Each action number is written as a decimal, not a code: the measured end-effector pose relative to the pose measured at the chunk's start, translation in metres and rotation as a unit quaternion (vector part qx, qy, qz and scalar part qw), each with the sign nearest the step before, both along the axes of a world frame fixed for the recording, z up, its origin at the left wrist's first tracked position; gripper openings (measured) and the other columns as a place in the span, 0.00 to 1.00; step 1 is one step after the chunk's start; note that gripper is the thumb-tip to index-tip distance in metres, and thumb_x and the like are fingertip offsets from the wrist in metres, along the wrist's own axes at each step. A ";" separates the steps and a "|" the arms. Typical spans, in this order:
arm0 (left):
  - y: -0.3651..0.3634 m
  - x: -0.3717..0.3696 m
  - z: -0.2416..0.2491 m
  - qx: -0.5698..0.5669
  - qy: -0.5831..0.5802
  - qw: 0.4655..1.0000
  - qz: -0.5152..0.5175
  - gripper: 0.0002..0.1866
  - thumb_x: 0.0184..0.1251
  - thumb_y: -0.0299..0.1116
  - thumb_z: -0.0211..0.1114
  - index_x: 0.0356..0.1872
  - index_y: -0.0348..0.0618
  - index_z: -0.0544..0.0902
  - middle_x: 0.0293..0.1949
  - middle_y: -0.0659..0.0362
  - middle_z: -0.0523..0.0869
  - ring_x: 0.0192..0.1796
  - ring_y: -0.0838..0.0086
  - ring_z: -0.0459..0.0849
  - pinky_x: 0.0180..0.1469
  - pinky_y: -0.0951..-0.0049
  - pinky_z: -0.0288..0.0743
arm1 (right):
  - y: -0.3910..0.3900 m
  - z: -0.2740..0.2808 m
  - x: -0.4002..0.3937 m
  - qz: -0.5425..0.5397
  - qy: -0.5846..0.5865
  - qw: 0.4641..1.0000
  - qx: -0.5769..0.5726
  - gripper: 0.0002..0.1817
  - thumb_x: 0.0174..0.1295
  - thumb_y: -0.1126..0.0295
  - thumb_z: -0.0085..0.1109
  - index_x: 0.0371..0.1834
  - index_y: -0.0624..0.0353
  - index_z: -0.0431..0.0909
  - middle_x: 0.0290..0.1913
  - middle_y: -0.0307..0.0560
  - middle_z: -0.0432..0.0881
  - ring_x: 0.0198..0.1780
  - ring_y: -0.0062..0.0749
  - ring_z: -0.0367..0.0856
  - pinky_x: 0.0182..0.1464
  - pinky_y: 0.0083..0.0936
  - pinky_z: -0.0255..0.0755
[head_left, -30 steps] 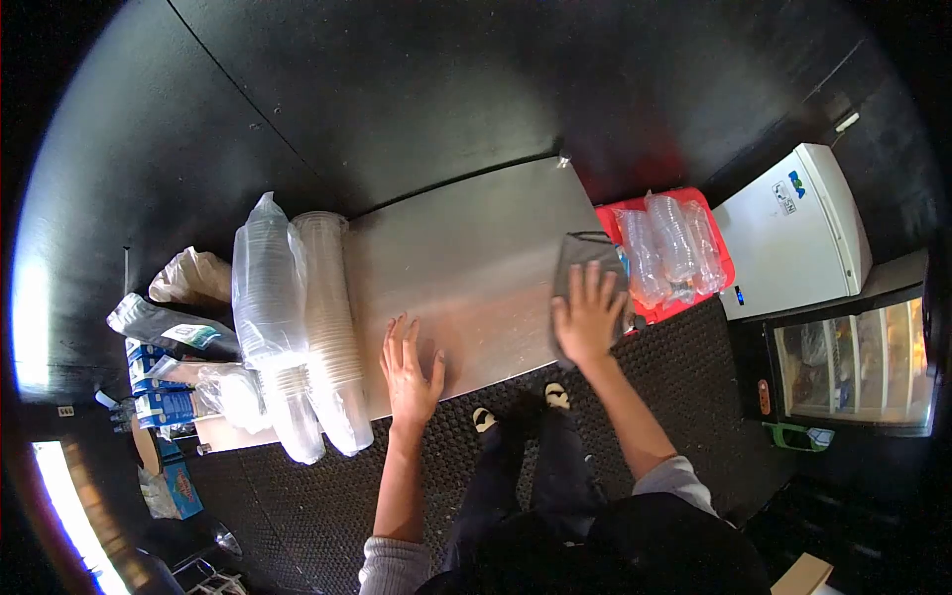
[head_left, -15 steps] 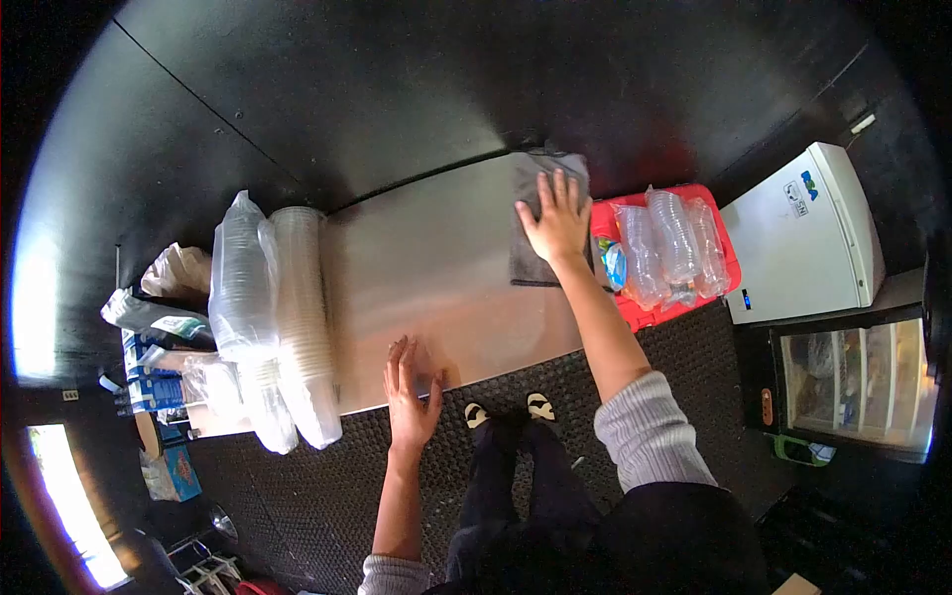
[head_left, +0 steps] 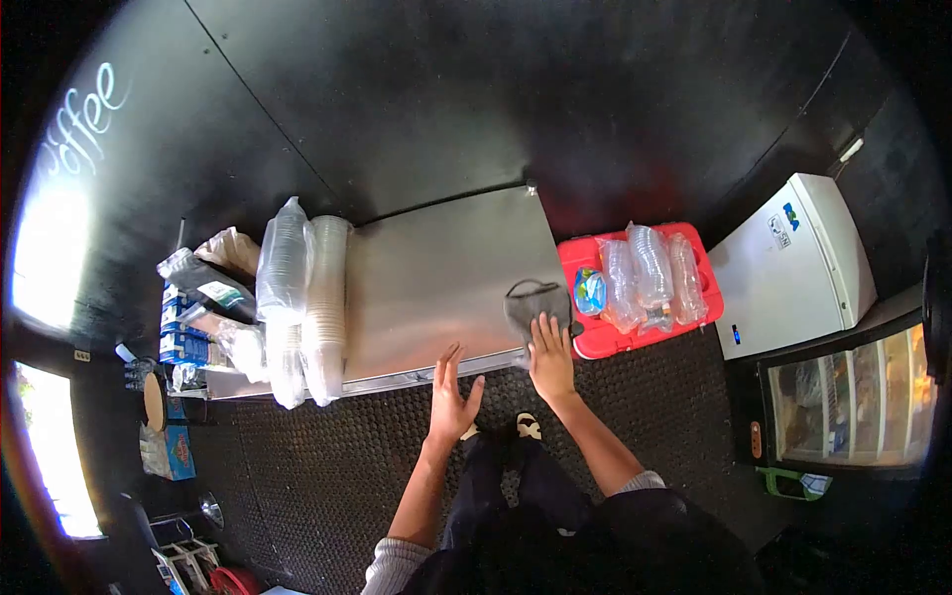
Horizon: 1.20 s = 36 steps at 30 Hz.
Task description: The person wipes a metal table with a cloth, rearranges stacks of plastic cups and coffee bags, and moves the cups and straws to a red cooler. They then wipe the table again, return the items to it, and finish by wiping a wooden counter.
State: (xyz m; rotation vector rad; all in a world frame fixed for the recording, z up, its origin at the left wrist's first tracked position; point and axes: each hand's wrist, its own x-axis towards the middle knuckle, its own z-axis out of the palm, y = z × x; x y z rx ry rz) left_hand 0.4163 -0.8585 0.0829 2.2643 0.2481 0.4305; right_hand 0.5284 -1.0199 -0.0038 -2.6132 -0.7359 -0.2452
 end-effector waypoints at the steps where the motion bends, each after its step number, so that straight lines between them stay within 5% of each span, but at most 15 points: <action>1: -0.005 -0.002 0.003 -0.011 0.002 1.000 -0.003 0.27 0.57 0.28 0.62 0.59 0.35 0.66 0.59 0.42 0.67 0.62 0.48 0.65 0.63 0.57 0.61 | -0.011 0.001 -0.006 0.035 0.013 0.999 0.006 0.24 0.63 0.67 0.46 0.62 0.62 0.63 0.68 0.55 0.59 0.69 0.47 0.55 0.68 0.44 0.49; 4: -0.017 -0.005 0.004 -0.021 -0.019 1.000 -0.008 0.27 0.57 0.29 0.63 0.58 0.35 0.66 0.58 0.43 0.68 0.61 0.48 0.66 0.63 0.59 0.62 | -0.033 0.016 -0.005 0.079 0.044 0.993 0.071 0.19 0.64 0.66 0.46 0.55 0.65 0.69 0.62 0.57 0.67 0.66 0.48 0.61 0.66 0.39 0.57; 5: -0.022 -0.006 0.004 -0.046 -0.010 0.999 -0.008 0.26 0.59 0.29 0.62 0.59 0.35 0.66 0.57 0.43 0.69 0.61 0.50 0.67 0.62 0.60 0.62 | -0.038 0.031 0.001 0.029 0.236 0.967 0.093 0.19 0.66 0.64 0.44 0.53 0.67 0.70 0.61 0.58 0.68 0.65 0.50 0.63 0.64 0.37 0.59; 8: -0.035 -0.005 -0.011 -0.132 0.023 0.991 -0.001 0.27 0.62 0.35 0.62 0.60 0.35 0.66 0.58 0.47 0.70 0.62 0.56 0.69 0.60 0.64 0.64 | -0.053 -0.004 0.026 -0.059 0.407 0.830 0.377 0.21 0.66 0.59 0.46 0.52 0.66 0.71 0.56 0.52 0.74 0.59 0.42 0.70 0.60 0.31 0.62; 10: -0.041 0.012 -0.024 -0.356 0.057 0.932 0.041 0.34 0.62 0.44 0.62 0.62 0.35 0.62 0.63 0.46 0.66 0.65 0.56 0.64 0.65 0.62 0.58 | -0.057 0.073 0.020 0.012 0.572 0.561 0.598 0.22 0.64 0.62 0.47 0.57 0.64 0.69 0.56 0.48 0.75 0.58 0.38 0.71 0.62 0.33 0.61; 12: -0.047 0.023 0.027 -0.415 0.113 0.900 0.065 0.40 0.62 0.53 0.60 0.66 0.37 0.58 0.66 0.46 0.62 0.67 0.59 0.61 0.66 0.63 0.55 | -0.057 0.099 0.017 0.042 0.604 0.502 0.617 0.23 0.64 0.60 0.46 0.58 0.63 0.68 0.57 0.48 0.74 0.59 0.38 0.71 0.63 0.34 0.60; 14: -0.048 0.023 0.065 -0.653 0.162 0.739 -0.039 0.43 0.60 0.56 0.60 0.68 0.38 0.55 0.67 0.46 0.59 0.69 0.60 0.58 0.68 0.62 0.51 | -0.057 0.116 0.013 0.067 0.637 0.438 0.631 0.23 0.64 0.59 0.46 0.58 0.61 0.68 0.58 0.47 0.74 0.60 0.38 0.71 0.63 0.36 0.59; 17: -0.038 0.027 0.071 -0.629 0.109 0.765 -0.088 0.29 0.65 0.48 0.57 0.61 0.41 0.67 0.60 0.52 0.71 0.66 0.65 0.64 0.65 0.63 0.58 | -0.051 0.152 0.011 0.154 0.651 0.400 0.627 0.24 0.60 0.62 0.52 0.59 0.60 0.66 0.53 0.45 0.76 0.55 0.34 0.73 0.61 0.34 0.62; 18: -0.032 0.028 0.075 -0.582 0.103 0.795 -0.134 0.25 0.66 0.43 0.59 0.60 0.43 0.70 0.58 0.54 0.74 0.64 0.66 0.66 0.64 0.64 0.60 | -0.048 0.157 0.010 0.161 0.654 0.400 0.622 0.24 0.60 0.62 0.52 0.59 0.60 0.66 0.53 0.45 0.76 0.55 0.34 0.73 0.61 0.34 0.62; 21: -0.028 0.018 0.112 -0.428 0.032 0.900 -0.070 0.17 0.65 0.32 0.59 0.54 0.38 0.72 0.54 0.56 0.77 0.61 0.70 0.70 0.61 0.71 0.63 | -0.038 0.159 0.004 0.178 0.483 0.733 0.445 0.25 0.53 0.74 0.64 0.55 0.64 0.68 0.49 0.45 0.78 0.48 0.24 0.76 0.51 0.21 0.69; 25: -0.006 0.018 0.094 -0.333 -0.117 0.930 -0.101 0.18 0.63 0.21 0.58 0.54 0.33 0.69 0.54 0.56 0.76 0.59 0.75 0.70 0.62 0.74 0.61 | -0.025 0.140 0.010 0.158 0.501 0.768 0.367 0.21 0.55 0.77 0.61 0.53 0.62 0.70 0.42 0.41 0.81 0.44 0.21 0.78 0.48 0.20 0.70; 29: 0.036 0.034 0.105 -0.297 -0.178 0.938 0.001 0.22 0.62 0.22 0.60 0.56 0.36 0.67 0.55 0.56 0.75 0.58 0.75 0.71 0.59 0.75 0.64 | 0.013 0.150 0.036 0.174 0.533 0.685 0.466 0.24 0.54 0.72 0.60 0.56 0.57 0.68 0.31 0.33 0.76 0.30 0.12 0.71 0.30 0.11 0.61; 30: 0.046 0.039 0.107 -0.289 -0.214 0.933 0.028 0.23 0.61 0.24 0.61 0.57 0.38 0.67 0.55 0.56 0.75 0.57 0.74 0.71 0.58 0.75 0.65 | 0.027 0.159 0.040 0.181 0.549 0.647 0.497 0.25 0.55 0.72 0.59 0.57 0.58 0.66 0.42 0.42 0.77 0.42 0.19 0.75 0.39 0.16 0.67; 32: 0.071 0.037 0.114 -0.232 -0.166 0.954 0.088 0.26 0.60 0.26 0.63 0.60 0.41 0.66 0.54 0.55 0.75 0.55 0.71 0.73 0.56 0.73 0.68 | 0.055 0.136 0.063 0.226 0.286 0.830 0.422 0.27 0.57 0.70 0.57 0.61 0.60 0.62 0.55 0.55 0.71 0.58 0.37 0.70 0.55 0.27 0.66; 36: 0.118 -0.005 0.062 -0.140 -0.125 0.964 0.191 0.31 0.56 0.30 0.65 0.62 0.46 0.63 0.53 0.53 0.74 0.52 0.66 0.75 0.47 0.63 0.73 | 0.080 0.106 0.068 0.196 0.129 0.945 0.230 0.31 0.59 0.68 0.55 0.66 0.57 0.56 0.66 0.61 0.58 0.68 0.55 0.55 0.67 0.38 0.54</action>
